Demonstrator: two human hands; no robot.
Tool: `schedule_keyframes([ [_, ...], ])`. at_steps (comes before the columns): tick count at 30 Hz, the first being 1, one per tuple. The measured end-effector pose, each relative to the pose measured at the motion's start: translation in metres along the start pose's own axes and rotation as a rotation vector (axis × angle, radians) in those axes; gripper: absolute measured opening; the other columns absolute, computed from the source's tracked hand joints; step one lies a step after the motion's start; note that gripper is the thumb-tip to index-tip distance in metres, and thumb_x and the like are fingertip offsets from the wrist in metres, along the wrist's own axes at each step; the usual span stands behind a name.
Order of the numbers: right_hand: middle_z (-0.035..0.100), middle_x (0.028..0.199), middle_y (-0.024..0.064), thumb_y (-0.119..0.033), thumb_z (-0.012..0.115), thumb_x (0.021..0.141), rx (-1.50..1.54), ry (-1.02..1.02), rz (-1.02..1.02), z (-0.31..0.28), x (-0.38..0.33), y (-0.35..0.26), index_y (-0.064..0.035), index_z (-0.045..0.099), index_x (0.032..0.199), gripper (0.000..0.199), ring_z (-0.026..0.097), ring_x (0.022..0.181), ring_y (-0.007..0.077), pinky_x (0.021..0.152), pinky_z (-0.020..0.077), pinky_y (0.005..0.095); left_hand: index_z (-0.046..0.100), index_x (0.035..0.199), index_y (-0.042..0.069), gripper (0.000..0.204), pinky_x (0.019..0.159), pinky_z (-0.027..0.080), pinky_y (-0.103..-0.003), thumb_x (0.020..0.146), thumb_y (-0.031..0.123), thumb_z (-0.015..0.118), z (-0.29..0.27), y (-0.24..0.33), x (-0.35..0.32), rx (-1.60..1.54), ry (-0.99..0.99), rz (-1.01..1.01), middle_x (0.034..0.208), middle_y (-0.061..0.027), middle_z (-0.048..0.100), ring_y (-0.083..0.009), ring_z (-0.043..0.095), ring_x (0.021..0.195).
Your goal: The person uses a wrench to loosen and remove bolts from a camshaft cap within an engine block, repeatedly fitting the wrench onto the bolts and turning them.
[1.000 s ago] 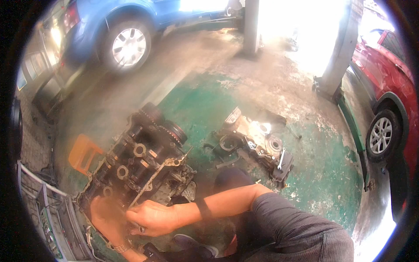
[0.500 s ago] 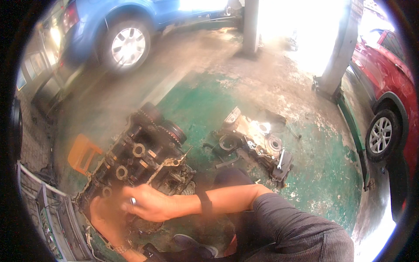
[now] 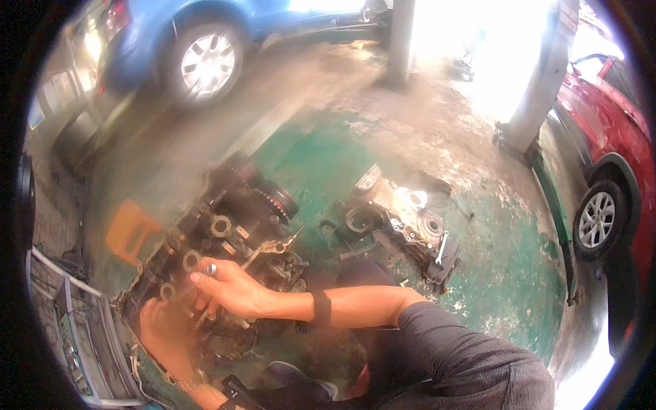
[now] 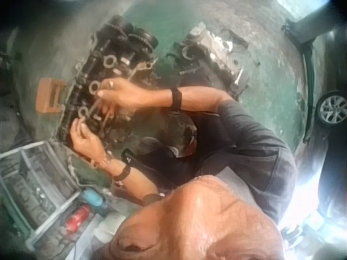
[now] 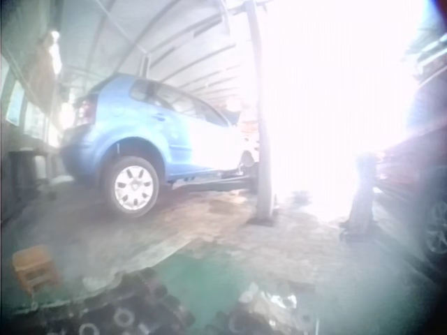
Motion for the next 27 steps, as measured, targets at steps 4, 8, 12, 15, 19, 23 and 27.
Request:
schedule_keyframes([
  [4, 0.063, 0.084, 0.0107, -0.025, 0.049, 0.101, 0.048, 0.034, 0.002, -0.001, 0.003, 0.001, 0.0016, 0.051, 0.099, 0.027, 0.064, 0.074, 0.0167, 0.058, 0.0552, 0.0288, 0.053, 0.118, -0.009, 0.024, 0.092, 0.045, -0.033, 0.095, -0.002, 0.047, 0.000, -0.006, 0.001, -0.044, -0.010, -0.018, 0.103, -0.0157, 0.064, -0.0214, 0.062, 0.099],
  [8, 0.063, 0.083, 0.0101, -0.025, 0.049, 0.101, 0.026, 0.050, 0.017, -0.001, 0.002, 0.002, 0.0014, 0.051, 0.099, 0.026, 0.064, 0.074, 0.0164, 0.059, 0.0552, 0.0288, 0.053, 0.118, -0.008, 0.025, 0.092, 0.046, -0.032, 0.095, -0.001, 0.048, 0.000, 0.000, 0.001, 0.010, -0.013, -0.017, 0.104, -0.0158, 0.064, -0.0213, 0.062, 0.099],
  [12, 0.064, 0.093, 0.0129, -0.025, 0.047, 0.102, 0.011, 0.001, -0.002, 0.003, -0.003, 0.010, 0.0041, 0.050, 0.112, 0.031, 0.067, 0.081, 0.0178, 0.065, 0.0563, 0.0288, 0.053, 0.119, -0.008, 0.025, 0.092, 0.046, -0.033, 0.095, -0.001, 0.048, 0.001, 0.009, 0.001, 0.051, -0.006, 0.010, 0.105, -0.0160, 0.064, -0.0212, 0.062, 0.099],
  [15, 0.064, 0.095, 0.0130, -0.024, 0.048, 0.102, -0.004, 0.011, -0.021, 0.001, -0.005, 0.009, 0.0036, 0.051, 0.113, 0.030, 0.066, 0.080, 0.0172, 0.065, 0.0560, 0.0283, 0.053, 0.119, -0.008, 0.026, 0.092, 0.046, -0.033, 0.095, -0.001, 0.048, 0.004, 0.001, 0.002, 0.028, 0.002, 0.007, 0.105, -0.0160, 0.064, -0.0211, 0.062, 0.099],
  [19, 0.066, 0.093, 0.0117, -0.022, 0.052, 0.100, -0.134, -0.007, -0.068, 0.009, -0.016, 0.001, 0.0043, 0.052, 0.112, 0.029, 0.066, 0.081, 0.0153, 0.065, 0.0549, 0.0279, 0.052, 0.120, -0.008, 0.026, 0.092, 0.046, -0.033, 0.095, -0.001, 0.049, 0.003, -0.012, 0.001, -0.068, -0.005, -0.011, 0.105, -0.0161, 0.064, -0.0211, 0.062, 0.100],
  [23, 0.067, 0.087, 0.0148, -0.019, 0.060, 0.095, -0.472, -0.096, -0.320, 0.031, -0.030, -0.012, 0.0032, 0.054, 0.108, 0.026, 0.068, 0.078, 0.0243, 0.066, 0.0534, 0.0349, 0.052, 0.119, -0.009, 0.026, 0.093, 0.046, -0.033, 0.095, -0.001, 0.050, -0.003, -0.004, 0.000, -0.076, -0.003, -0.016, 0.105, -0.0168, 0.065, -0.0214, 0.062, 0.100],
  [27, 0.064, 0.088, 0.0158, -0.018, 0.070, 0.086, -0.678, -0.206, -0.442, 0.051, -0.040, -0.009, 0.0002, 0.056, 0.108, 0.032, 0.066, 0.075, 0.0338, 0.063, 0.0528, 0.0387, 0.056, 0.116, -0.008, 0.024, 0.092, 0.047, -0.032, 0.094, 0.001, 0.052, -0.015, 0.016, -0.001, 0.118, -0.002, 0.001, 0.101, -0.0147, 0.068, -0.0200, 0.063, 0.097],
])
Point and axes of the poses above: each hand's wrist, its own x-axis towards the middle knuckle, its own z-axis out of the palm, y = z × x, the point moved 8 cm from there along x, towards the middle knuckle
